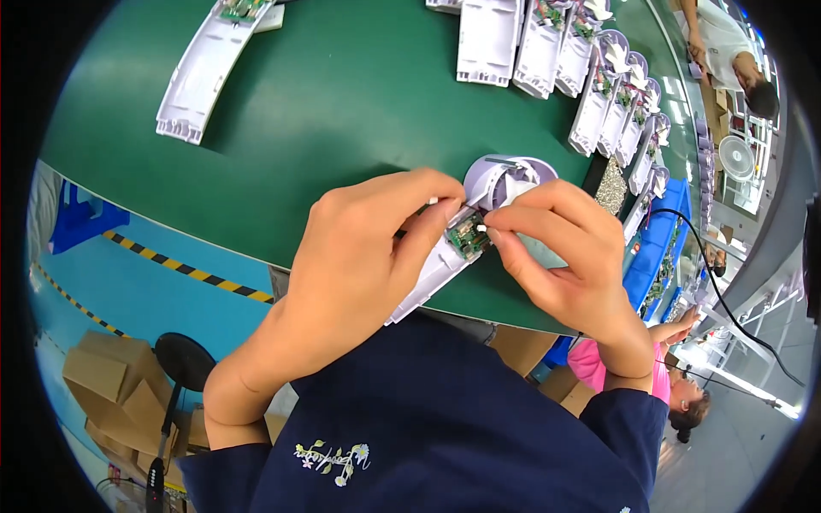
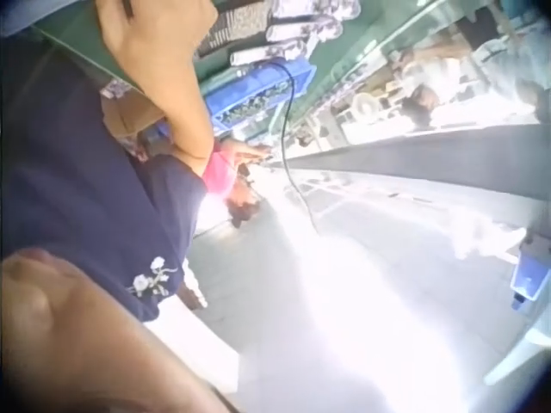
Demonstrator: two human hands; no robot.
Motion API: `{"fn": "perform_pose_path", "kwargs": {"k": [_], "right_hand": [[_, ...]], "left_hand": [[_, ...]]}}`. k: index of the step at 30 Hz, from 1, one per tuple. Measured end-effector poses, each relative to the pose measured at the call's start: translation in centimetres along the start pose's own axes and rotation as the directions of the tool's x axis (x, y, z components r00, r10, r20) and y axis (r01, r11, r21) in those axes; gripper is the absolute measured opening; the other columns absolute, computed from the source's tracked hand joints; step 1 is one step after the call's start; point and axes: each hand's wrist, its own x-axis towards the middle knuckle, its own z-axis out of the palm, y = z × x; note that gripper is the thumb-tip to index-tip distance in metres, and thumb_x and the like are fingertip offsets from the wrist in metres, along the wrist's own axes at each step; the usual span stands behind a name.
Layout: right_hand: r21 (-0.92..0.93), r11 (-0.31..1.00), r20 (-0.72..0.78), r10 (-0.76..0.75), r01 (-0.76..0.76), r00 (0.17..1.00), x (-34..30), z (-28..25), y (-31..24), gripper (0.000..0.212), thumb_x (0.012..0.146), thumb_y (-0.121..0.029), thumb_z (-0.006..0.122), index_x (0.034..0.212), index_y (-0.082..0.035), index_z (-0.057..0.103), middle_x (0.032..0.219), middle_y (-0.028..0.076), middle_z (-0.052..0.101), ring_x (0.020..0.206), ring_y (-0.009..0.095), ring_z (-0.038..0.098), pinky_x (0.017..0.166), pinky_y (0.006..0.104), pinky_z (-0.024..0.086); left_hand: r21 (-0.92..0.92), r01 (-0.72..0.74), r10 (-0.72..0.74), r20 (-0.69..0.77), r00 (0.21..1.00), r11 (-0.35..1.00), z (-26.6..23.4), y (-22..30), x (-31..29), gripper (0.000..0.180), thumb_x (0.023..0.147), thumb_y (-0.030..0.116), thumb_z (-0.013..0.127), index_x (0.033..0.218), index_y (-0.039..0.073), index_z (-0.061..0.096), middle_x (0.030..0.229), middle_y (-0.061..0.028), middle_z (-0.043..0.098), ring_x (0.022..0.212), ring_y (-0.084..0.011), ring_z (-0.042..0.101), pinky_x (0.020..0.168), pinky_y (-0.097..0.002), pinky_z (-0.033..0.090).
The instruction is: The person assembles portable fans by positioning circuit boards into fan housings, securing them with an electric screwdriver, and connecting and routing wires into the casings by hand.
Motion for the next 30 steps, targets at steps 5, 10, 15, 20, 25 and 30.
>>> {"fn": "perform_pose_path", "kwargs": {"k": [5,10,15,20,25,30], "right_hand": [[-0.127,0.989,0.028,-0.068,0.071,0.997,0.6,0.0,-0.1,0.021,0.069,-0.004,0.079,0.088,-0.009,0.073,0.076,0.002,0.062,0.063,0.018,0.058,0.052,0.0303,0.046],[-0.210,0.970,0.056,-0.117,0.126,0.992,0.9,-0.3,-0.2,0.020,0.069,-0.006,0.080,0.087,-0.010,0.072,0.074,0.001,0.059,0.059,0.018,0.054,0.050,0.0308,0.043],[-0.257,0.950,0.096,-0.155,0.175,0.983,1.2,-0.5,-0.2,0.021,0.069,-0.006,0.079,0.088,-0.010,0.071,0.074,0.000,0.057,0.060,0.018,0.051,0.051,0.0308,0.042],[-0.332,0.928,0.108,-0.141,0.170,0.984,1.5,-0.5,-0.4,0.023,0.070,-0.006,0.078,0.090,-0.009,0.069,0.081,0.000,0.058,0.064,0.018,0.052,0.051,0.0303,0.042],[-0.278,0.958,0.139,-0.038,0.076,0.990,2.3,-1.1,-1.3,0.023,0.070,0.004,0.076,0.090,-0.004,0.069,0.082,0.007,0.062,0.071,0.025,0.059,0.059,0.0346,0.046],[-0.356,0.922,0.276,-0.056,0.156,0.960,3.7,-1.5,-1.4,0.021,0.072,0.002,0.076,0.090,-0.005,0.068,0.082,0.005,0.061,0.070,0.024,0.058,0.058,0.0345,0.047]], "left_hand": [[0.142,0.079,-0.067,-0.089,0.994,0.987,1.1,1.8,-0.5,0.009,0.099,0.005,0.056,0.107,0.001,0.055,0.086,-0.0174,0.070,0.075,-0.0332,0.070,0.063,-0.0366,0.052],[0.173,-0.044,0.058,-0.081,0.995,0.984,1.7,0.9,-0.4,0.007,0.095,0.003,0.059,0.102,0.002,0.059,0.083,-0.0161,0.066,0.072,-0.0369,0.065,0.063,-0.0399,0.050],[0.283,-0.142,0.163,-0.054,0.985,0.949,0.4,-0.2,1.2,0.007,0.091,0.005,0.063,0.098,0.002,0.063,0.083,-0.0145,0.065,0.073,-0.0343,0.064,0.063,-0.0386,0.050],[0.425,-0.232,0.194,0.131,0.972,0.875,-1.5,1.5,1.1,0.032,0.082,0.008,0.073,0.113,0.006,0.065,0.097,-0.0101,0.068,0.084,-0.0315,0.065,0.070,-0.0385,0.052],[0.506,-0.292,0.275,0.109,0.955,0.812,-0.8,0.3,0.0,0.056,0.068,0.006,0.080,0.121,0.005,0.063,0.103,-0.0082,0.068,0.087,-0.0289,0.062,0.074,-0.0375,0.051],[0.427,-0.379,0.374,0.101,0.922,0.821,-1.2,-0.6,0.7,0.053,0.069,0.006,0.080,0.119,0.003,0.063,0.101,-0.0091,0.068,0.082,-0.0293,0.060,0.071,-0.0387,0.051]]}}
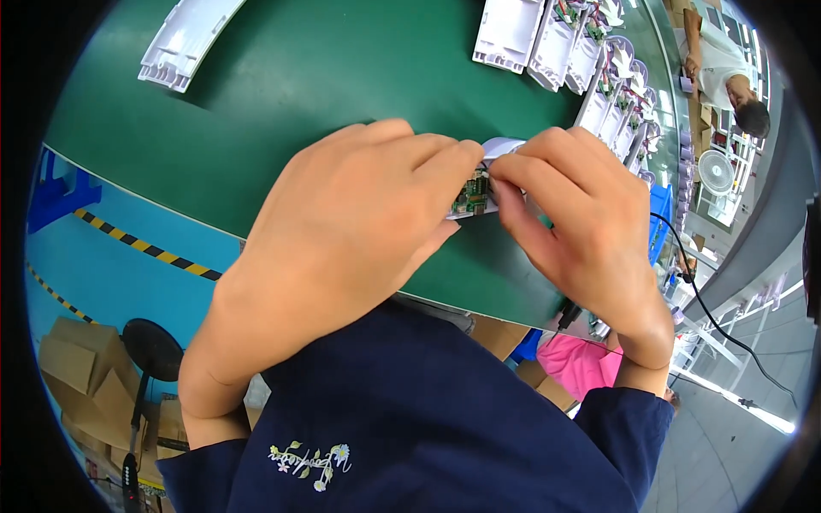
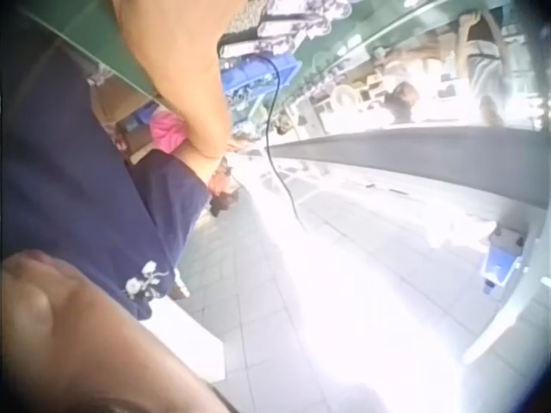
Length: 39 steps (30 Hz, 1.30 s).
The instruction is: The person assembles portable fans by positioning circuit boards into fan housings, securing them with an electric screwdriver, and connecting and routing wires into the casings by hand.
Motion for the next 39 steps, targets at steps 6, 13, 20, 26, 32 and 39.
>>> {"fn": "perform_pose_path", "kwargs": {"k": [6,13,20,26,32,39], "right_hand": [[-0.063,0.997,0.080,-0.028,0.033,0.996,0.8,-0.4,-0.2,0.020,0.071,0.000,0.076,0.088,-0.007,0.067,0.081,0.003,0.060,0.069,0.022,0.057,0.055,0.0341,0.046],[-0.135,0.984,0.194,-0.091,0.119,0.977,2.0,-1.3,-0.2,0.020,0.070,-0.003,0.076,0.087,-0.007,0.067,0.079,0.003,0.058,0.069,0.022,0.056,0.055,0.0347,0.046],[-0.172,0.971,0.297,-0.111,0.167,0.949,3.1,-1.7,-0.3,0.017,0.071,-0.004,0.074,0.085,-0.007,0.064,0.078,0.004,0.055,0.070,0.023,0.058,0.054,0.0365,0.047],[-0.215,0.952,0.389,-0.121,0.217,0.913,4.0,-2.3,-1.3,0.016,0.071,-0.004,0.072,0.084,-0.006,0.063,0.078,0.005,0.055,0.070,0.024,0.059,0.055,0.0372,0.048],[-0.204,0.953,0.361,-0.141,0.226,0.922,3.9,-2.1,-1.0,0.017,0.071,-0.002,0.071,0.086,-0.005,0.064,0.078,0.006,0.056,0.072,0.027,0.060,0.057,0.0391,0.048],[-0.157,0.973,0.299,-0.114,0.167,0.947,3.4,-1.6,-1.0,0.015,0.074,-0.002,0.071,0.087,-0.004,0.065,0.079,0.008,0.057,0.072,0.029,0.060,0.061,0.0407,0.049]], "left_hand": [[-0.057,0.006,-0.004,0.035,0.999,0.998,-0.2,-0.7,0.0,0.053,0.067,0.009,0.081,0.117,0.003,0.064,0.093,-0.0096,0.068,0.079,-0.0302,0.060,0.068,-0.0404,0.050],[-0.075,0.009,-0.006,0.045,0.999,0.997,-0.3,-0.9,0.0,0.055,0.068,0.008,0.081,0.120,0.004,0.062,0.094,-0.0100,0.069,0.082,-0.0313,0.063,0.070,-0.0404,0.051],[-0.104,0.115,-0.108,0.070,0.992,0.988,-0.1,-1.2,0.1,0.062,0.068,0.007,0.081,0.126,0.005,0.058,0.100,-0.0091,0.072,0.090,-0.0320,0.067,0.075,-0.0401,0.053],[-0.110,0.118,-0.111,0.068,0.991,0.987,0.0,-1.4,0.1,0.062,0.068,0.008,0.081,0.126,0.006,0.058,0.100,-0.0100,0.071,0.089,-0.0327,0.067,0.075,-0.0403,0.053],[-0.120,0.111,-0.107,0.039,0.994,0.987,0.0,-1.5,-0.1,0.059,0.068,0.007,0.081,0.123,0.005,0.060,0.099,-0.0124,0.071,0.091,-0.0339,0.067,0.076,-0.0404,0.053],[-0.149,0.069,-0.072,-0.017,0.997,0.986,0.3,-1.6,-0.2,0.058,0.068,0.007,0.081,0.122,0.005,0.060,0.101,-0.0137,0.070,0.092,-0.0345,0.067,0.076,-0.0404,0.053]]}}
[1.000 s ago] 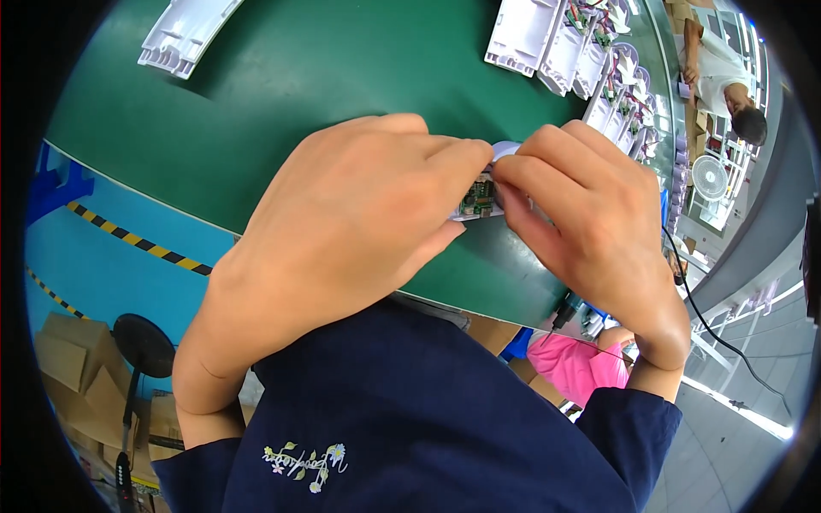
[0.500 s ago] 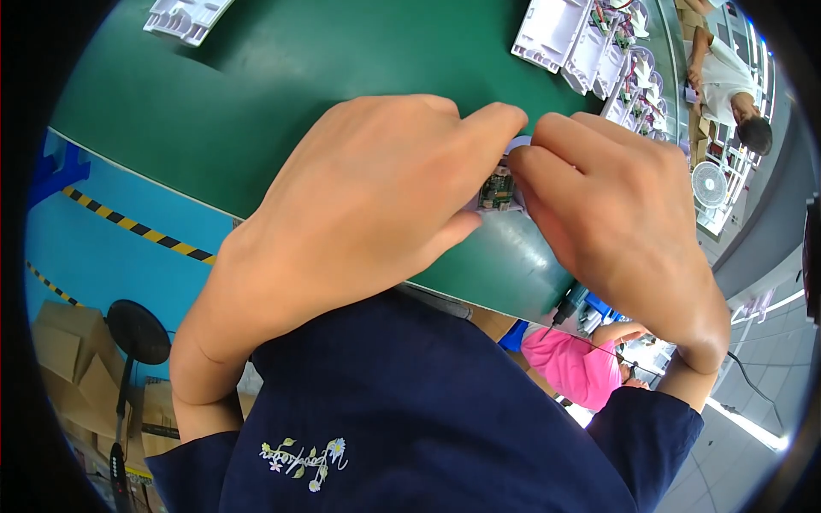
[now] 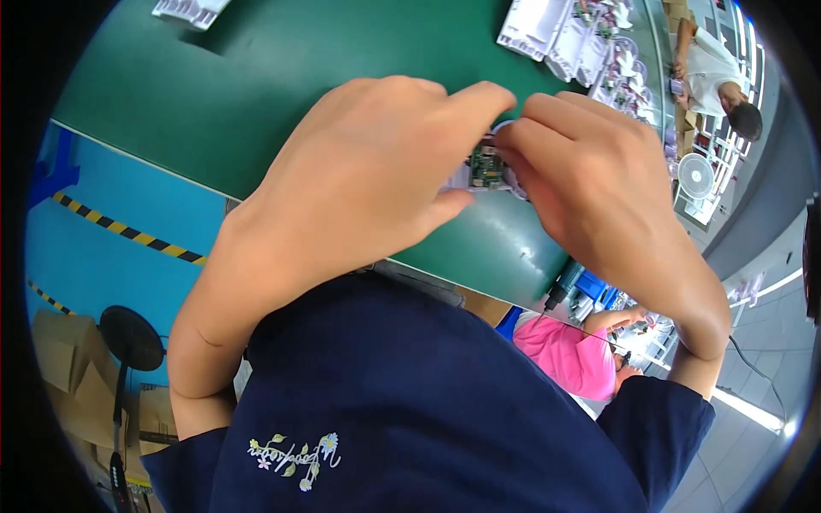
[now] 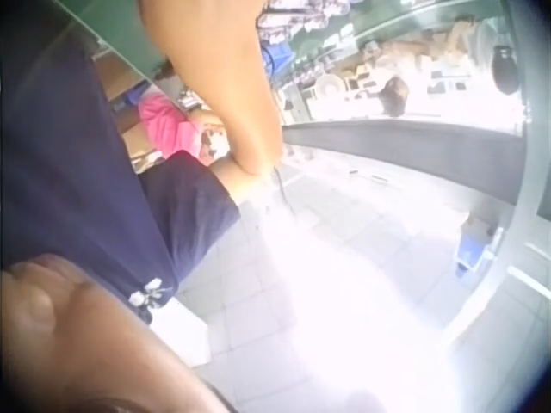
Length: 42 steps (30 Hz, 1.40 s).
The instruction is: The person assembles portable fans by positioning circuit boards into fan housings, securing them with an electric screwdriver, and connecting and routing wires into the casings by hand.
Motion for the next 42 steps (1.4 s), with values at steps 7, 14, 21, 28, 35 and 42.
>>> {"fn": "perform_pose_path", "kwargs": {"k": [7,14,21,28,35,42], "right_hand": [[0.144,0.988,-0.004,0.049,-0.048,0.999,0.0,0.2,1.0,0.007,0.079,-0.008,0.071,0.085,-0.005,0.068,0.077,0.008,0.062,0.076,0.029,0.064,0.063,0.0409,0.051],[0.478,0.848,0.155,0.175,-0.229,0.972,0.8,0.1,1.9,0.008,0.080,-0.009,0.066,0.082,-0.001,0.066,0.075,0.014,0.067,0.072,0.033,0.067,0.068,0.0396,0.052],[0.440,0.876,0.113,0.161,-0.195,0.980,0.7,0.2,1.2,0.007,0.077,-0.007,0.066,0.082,-0.001,0.066,0.074,0.014,0.065,0.070,0.033,0.065,0.066,0.0407,0.052],[0.456,0.874,0.028,0.176,-0.169,0.984,0.4,0.7,1.2,0.009,0.078,-0.005,0.065,0.084,0.001,0.067,0.075,0.014,0.066,0.070,0.033,0.065,0.066,0.0415,0.052],[0.529,0.822,0.171,0.140,-0.211,0.975,-0.3,0.4,2.4,0.015,0.085,-0.009,0.067,0.097,0.000,0.069,0.087,0.015,0.070,0.081,0.030,0.069,0.077,0.0383,0.055],[0.610,0.789,-0.117,-0.006,0.076,0.993,1.2,1.3,2.3,0.020,0.085,-0.011,0.072,0.103,-0.002,0.068,0.096,0.013,0.068,0.083,0.027,0.066,0.076,0.0372,0.054]], "left_hand": [[-0.068,-0.007,0.004,-0.045,0.999,0.998,0.5,-0.4,-0.2,0.056,0.069,0.007,0.080,0.121,0.006,0.060,0.101,-0.0139,0.070,0.092,-0.0349,0.067,0.077,-0.0415,0.053],[-0.038,-0.024,0.024,-0.005,1.000,0.999,0.3,-0.6,-0.5,0.055,0.071,0.009,0.080,0.121,0.006,0.058,0.099,-0.0147,0.068,0.089,-0.0361,0.066,0.075,-0.0434,0.052],[-0.057,0.007,-0.006,0.012,1.000,0.998,0.4,-0.5,-0.5,0.059,0.069,0.006,0.080,0.124,0.007,0.057,0.100,-0.0137,0.069,0.092,-0.0346,0.067,0.075,-0.0421,0.053],[-0.062,0.018,-0.017,0.012,1.000,0.998,0.4,-0.1,-0.3,0.062,0.069,0.004,0.080,0.126,0.008,0.056,0.105,-0.0127,0.072,0.097,-0.0333,0.068,0.078,-0.0410,0.054],[-0.070,-0.061,0.058,-0.037,0.998,0.996,0.1,-0.8,-0.7,0.078,0.067,0.005,0.082,0.137,0.010,0.049,0.106,-0.0138,0.072,0.096,-0.0345,0.067,0.081,-0.0419,0.054],[-0.054,-0.090,0.077,-0.209,0.975,0.994,0.4,0.2,-1.8,0.094,0.062,0.000,0.084,0.146,0.011,0.043,0.117,-0.0129,0.062,0.098,-0.0321,0.062,0.085,-0.0411,0.052]]}}
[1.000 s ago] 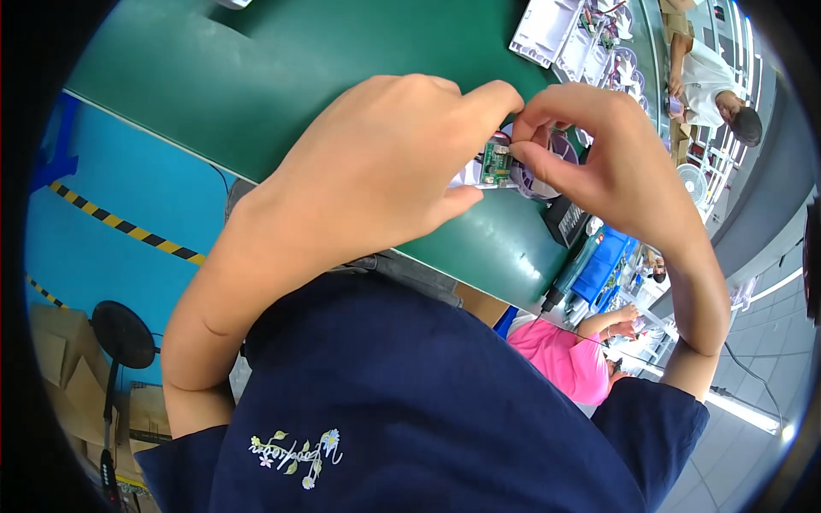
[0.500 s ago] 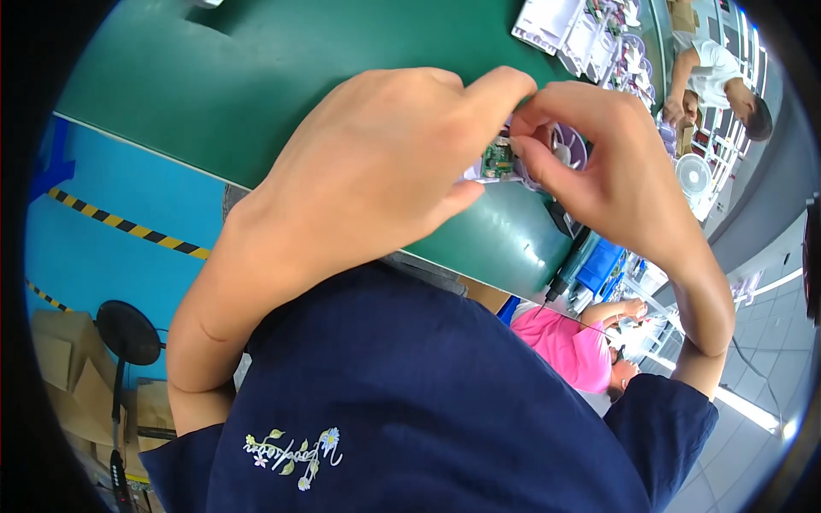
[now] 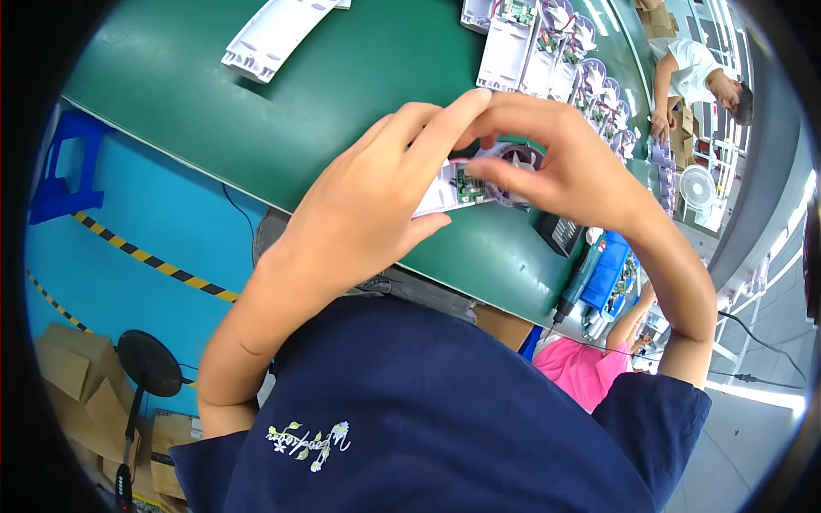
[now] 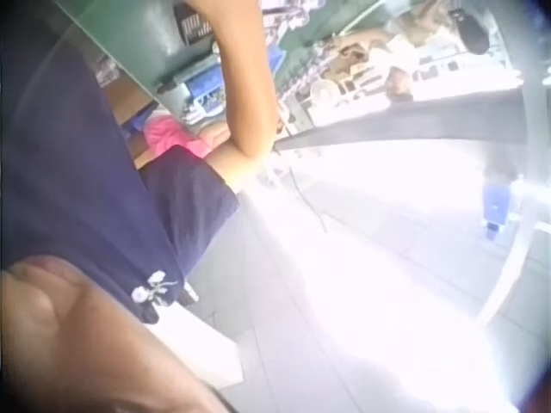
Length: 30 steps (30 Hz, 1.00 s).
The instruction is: The person assembles portable fans by positioning circuit boards into fan housings, securing them with an electric screwdriver, and connecting and routing wires into the casings by hand.
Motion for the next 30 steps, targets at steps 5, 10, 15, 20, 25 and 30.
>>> {"fn": "perform_pose_path", "kwargs": {"k": [5,10,15,20,25,30], "right_hand": [[0.077,0.996,-0.002,0.035,-0.035,0.999,0.6,0.8,0.6,0.017,0.085,-0.009,0.073,0.100,-0.002,0.068,0.090,0.012,0.068,0.078,0.025,0.066,0.071,0.0354,0.054],[0.191,0.964,-0.018,0.194,-0.187,0.981,0.5,0.8,1.0,0.017,0.085,-0.008,0.074,0.098,0.000,0.068,0.085,0.009,0.070,0.078,0.018,0.066,0.075,0.0311,0.054],[0.281,0.918,-0.005,0.292,-0.279,0.957,-0.3,0.4,1.5,0.016,0.087,-0.010,0.076,0.098,0.000,0.070,0.089,0.004,0.069,0.082,0.012,0.063,0.078,0.0277,0.052],[0.433,0.863,0.059,0.259,-0.259,0.964,-0.7,0.6,2.3,0.015,0.090,-0.010,0.073,0.099,0.001,0.071,0.099,0.007,0.066,0.089,0.013,0.060,0.081,0.0273,0.048],[0.586,0.736,0.141,0.319,-0.339,0.937,-1.3,-0.6,3.1,0.010,0.091,-0.010,0.070,0.096,-0.002,0.071,0.105,0.008,0.059,0.096,0.014,0.057,0.084,0.0270,0.046],[-0.145,0.989,0.072,0.039,-0.028,0.997,-0.3,-2.2,0.6,0.009,0.084,-0.011,0.069,0.087,-0.003,0.066,0.088,0.007,0.059,0.076,0.025,0.063,0.066,0.0351,0.050]], "left_hand": [[0.073,0.020,-0.015,-0.081,0.997,0.997,-0.4,0.2,-0.1,0.093,0.062,-0.002,0.083,0.146,0.011,0.045,0.111,-0.0119,0.063,0.097,-0.0308,0.062,0.085,-0.0410,0.051],[0.070,0.058,-0.051,-0.092,0.994,0.996,-0.6,-0.1,0.0,0.084,0.068,0.001,0.083,0.144,0.011,0.048,0.100,-0.0086,0.067,0.093,-0.0277,0.063,0.080,-0.0367,0.051],[0.066,0.075,-0.069,-0.088,0.994,0.995,-0.7,-0.4,-0.2,0.078,0.070,0.003,0.082,0.141,0.012,0.052,0.100,-0.0072,0.068,0.089,-0.0259,0.064,0.077,-0.0346,0.051],[0.069,0.091,-0.084,-0.101,0.991,0.993,-0.9,-0.5,-0.1,0.075,0.069,0.002,0.082,0.138,0.012,0.055,0.100,-0.0068,0.069,0.089,-0.0249,0.064,0.077,-0.0344,0.052],[0.016,0.167,-0.165,-0.086,0.983,0.986,-1.2,-0.1,0.3,0.072,0.068,0.002,0.083,0.134,0.012,0.058,0.101,-0.0068,0.070,0.092,-0.0249,0.066,0.077,-0.0345,0.053],[0.109,0.059,-0.061,0.018,0.998,0.992,-2.4,-1.0,1.4,0.064,0.066,0.001,0.083,0.126,0.009,0.062,0.100,-0.0083,0.071,0.091,-0.0252,0.068,0.078,-0.0333,0.054]]}}
